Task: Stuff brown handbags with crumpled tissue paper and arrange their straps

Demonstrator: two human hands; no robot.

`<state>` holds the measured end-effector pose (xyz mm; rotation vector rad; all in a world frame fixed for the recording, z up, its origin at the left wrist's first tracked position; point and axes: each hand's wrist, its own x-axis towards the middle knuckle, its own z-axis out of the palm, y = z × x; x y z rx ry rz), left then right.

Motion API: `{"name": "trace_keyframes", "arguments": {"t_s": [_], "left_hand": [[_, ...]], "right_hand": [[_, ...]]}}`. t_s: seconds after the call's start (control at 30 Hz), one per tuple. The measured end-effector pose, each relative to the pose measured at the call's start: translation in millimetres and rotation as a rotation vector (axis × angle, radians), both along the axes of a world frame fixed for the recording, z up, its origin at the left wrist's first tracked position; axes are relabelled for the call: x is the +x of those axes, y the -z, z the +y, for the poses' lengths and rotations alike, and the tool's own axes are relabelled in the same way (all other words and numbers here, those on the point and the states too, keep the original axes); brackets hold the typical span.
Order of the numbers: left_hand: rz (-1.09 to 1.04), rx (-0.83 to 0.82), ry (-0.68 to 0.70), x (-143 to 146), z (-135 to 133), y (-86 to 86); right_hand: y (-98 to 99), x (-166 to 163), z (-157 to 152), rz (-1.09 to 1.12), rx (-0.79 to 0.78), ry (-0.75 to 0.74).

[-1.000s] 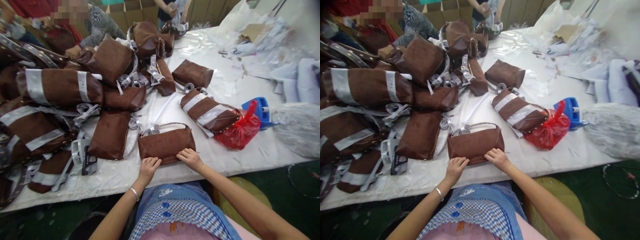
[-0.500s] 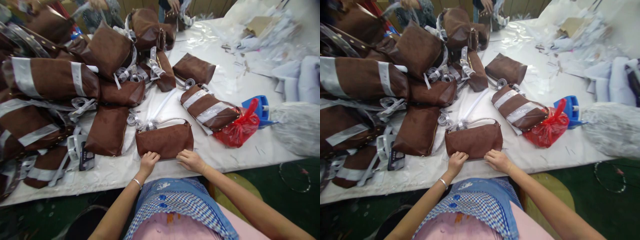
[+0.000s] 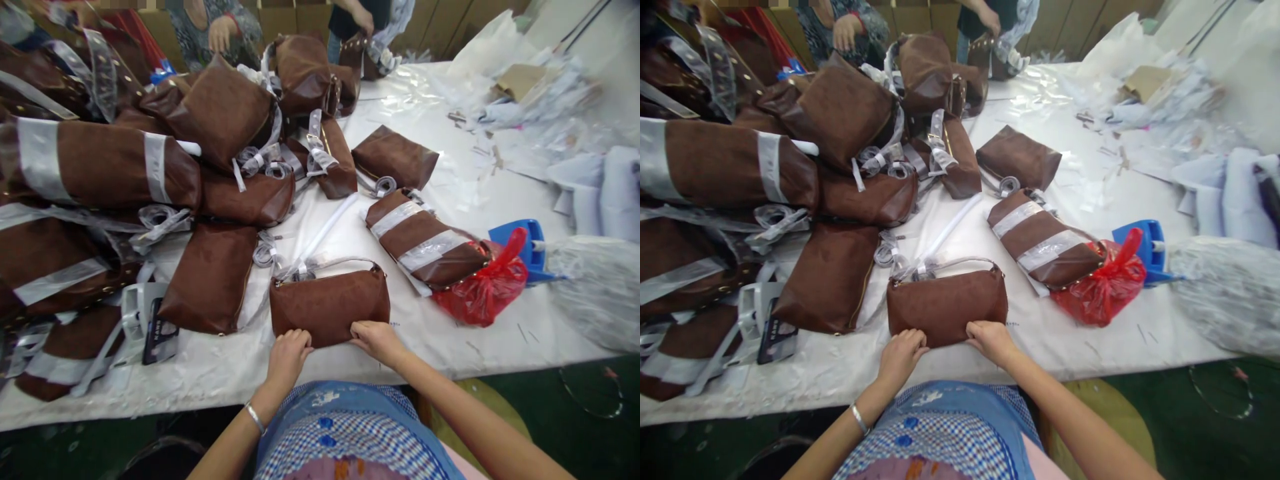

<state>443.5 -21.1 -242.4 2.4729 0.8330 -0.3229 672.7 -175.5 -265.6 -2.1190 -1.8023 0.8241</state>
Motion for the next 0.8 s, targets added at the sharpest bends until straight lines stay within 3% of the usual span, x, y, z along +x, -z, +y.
{"name": "trace_keyframes", "arguments": {"t_s": [0.23,0.43,0.63,0.8], "left_hand": [[0.100,-0.102,-0.018,16.0,18.0,30.6],[0.095,-0.115,-0.007,20.6,27.1,38.3],[0.032,-0.072,0.033,13.2,23.8,39.6],[-0.008,-0.050,0.050,11.7,25.0,40.0]], "right_hand": [[29.4,0.3,9.8,0.147,-0.008,0.059],[34.8,10.8,24.9,0.327,-0.073,0.066],[11.1,10.2,24.9,0.253,-0.017,0.033],[-21.6,6.4,33.4,-0.113,0.362,0.030]]}}
